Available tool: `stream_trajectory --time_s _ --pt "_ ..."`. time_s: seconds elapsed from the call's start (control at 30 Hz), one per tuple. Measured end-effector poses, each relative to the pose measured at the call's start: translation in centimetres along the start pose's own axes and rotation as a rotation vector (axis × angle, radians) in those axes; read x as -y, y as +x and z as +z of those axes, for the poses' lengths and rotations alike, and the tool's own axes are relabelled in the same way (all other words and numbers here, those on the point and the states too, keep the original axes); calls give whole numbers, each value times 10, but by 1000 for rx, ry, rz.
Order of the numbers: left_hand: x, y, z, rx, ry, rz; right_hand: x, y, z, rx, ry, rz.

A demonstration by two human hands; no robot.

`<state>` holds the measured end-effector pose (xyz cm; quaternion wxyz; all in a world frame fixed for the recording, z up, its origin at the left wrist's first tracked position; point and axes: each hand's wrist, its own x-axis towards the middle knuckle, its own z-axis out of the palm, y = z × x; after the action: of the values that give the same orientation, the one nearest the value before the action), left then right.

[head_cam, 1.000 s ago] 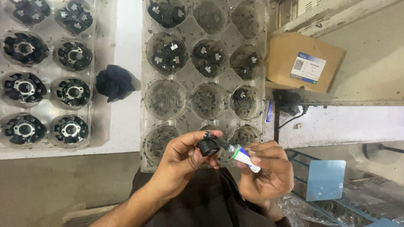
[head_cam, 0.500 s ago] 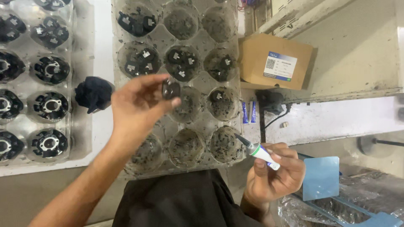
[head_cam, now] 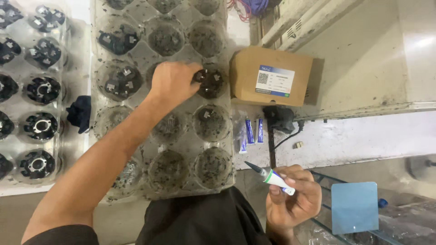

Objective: The person sits at a workbench and applies adhesive from a small tube onto black plastic components held in trays. They pick each component from the tray, squeeze adhesive onto it, and place it back into the tray, working through the parts one at a time.

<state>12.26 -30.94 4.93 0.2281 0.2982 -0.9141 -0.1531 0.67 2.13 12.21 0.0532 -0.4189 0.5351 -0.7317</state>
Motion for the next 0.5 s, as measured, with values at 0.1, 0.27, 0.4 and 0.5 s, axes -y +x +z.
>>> stream_trajectory --time_s 0.1,0.27,0.4,0.5 --pt "1 8 18 68 188 -4 -7 8 -19 15 64 26" --pt "-4 10 36 128 298 -102 -19 20 -52 57 64 67" --pt "-23 9 32 70 266 -244 -27 33 -72 76 83 95" --pt "-44 5 26 -46 176 -403 -33 38 -83 75 111 118"
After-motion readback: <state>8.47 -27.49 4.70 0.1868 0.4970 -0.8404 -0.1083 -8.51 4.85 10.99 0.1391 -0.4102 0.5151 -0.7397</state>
